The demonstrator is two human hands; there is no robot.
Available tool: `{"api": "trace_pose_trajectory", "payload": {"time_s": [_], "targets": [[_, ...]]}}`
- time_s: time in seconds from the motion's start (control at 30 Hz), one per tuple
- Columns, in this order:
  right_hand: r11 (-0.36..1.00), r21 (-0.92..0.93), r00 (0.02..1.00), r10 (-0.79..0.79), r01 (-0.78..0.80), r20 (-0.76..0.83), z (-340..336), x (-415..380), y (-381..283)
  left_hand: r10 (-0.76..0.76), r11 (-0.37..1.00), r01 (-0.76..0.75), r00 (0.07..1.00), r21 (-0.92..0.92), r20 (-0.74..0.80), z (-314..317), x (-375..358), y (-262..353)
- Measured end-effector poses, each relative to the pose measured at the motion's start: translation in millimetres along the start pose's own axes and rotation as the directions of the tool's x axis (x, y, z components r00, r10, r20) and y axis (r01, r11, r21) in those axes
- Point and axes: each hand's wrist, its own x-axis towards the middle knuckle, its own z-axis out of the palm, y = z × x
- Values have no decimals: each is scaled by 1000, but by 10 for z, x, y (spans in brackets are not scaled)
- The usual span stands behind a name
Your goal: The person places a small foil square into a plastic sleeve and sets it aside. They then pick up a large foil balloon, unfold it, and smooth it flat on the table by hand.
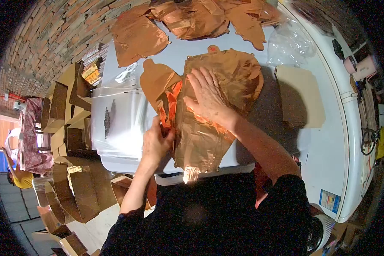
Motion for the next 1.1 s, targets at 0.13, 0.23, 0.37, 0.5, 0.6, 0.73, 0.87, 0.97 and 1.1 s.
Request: {"api": "trace_pose_trajectory", "payload": {"time_s": [0.13, 0.23, 0.37, 0.5, 0.6, 0.73, 0.87, 0.97, 1.1], "targets": [[1000, 3, 1000, 7, -7, 11, -31, -8, -25, -47, 998, 46, 998, 53, 30, -16, -30, 174], [1000, -6, 1000, 14, -14, 27, -39, 5, -26, -12, 999, 11, 1000, 47, 11, -23, -17, 228], [1000, -13, 1000, 15, -15, 21, -19, -5, -16, 74, 988, -74, 997, 133, 8, 123, -23, 151], [999, -28, 999, 21, -20, 46, -43, -1, -25, 142, 987, -143, 990, 71, 11, 182, -57, 168], [999, -30, 997, 26, -24, 69, -77, 6, -42, 201, 979, -201, 979, 0, 36, 120, 12, 224], [997, -68, 997, 26, -21, 78, -60, 3, -31, 221, 970, -211, 972, -117, 79, 79, 114, 306], [997, -75, 999, 8, -5, 39, -7, -1, -10, 301, 949, -313, 935, 37, 190, 153, 108, 180], [1000, -23, 1000, 3, -3, -10, 9, -2, -3, 372, 916, -392, 911, 89, 178, 166, 87, 208], [999, 43, 999, 19, -17, -45, -24, 6, -6, 502, 844, -504, 863, 184, 61, 185, 102, 339]]}}
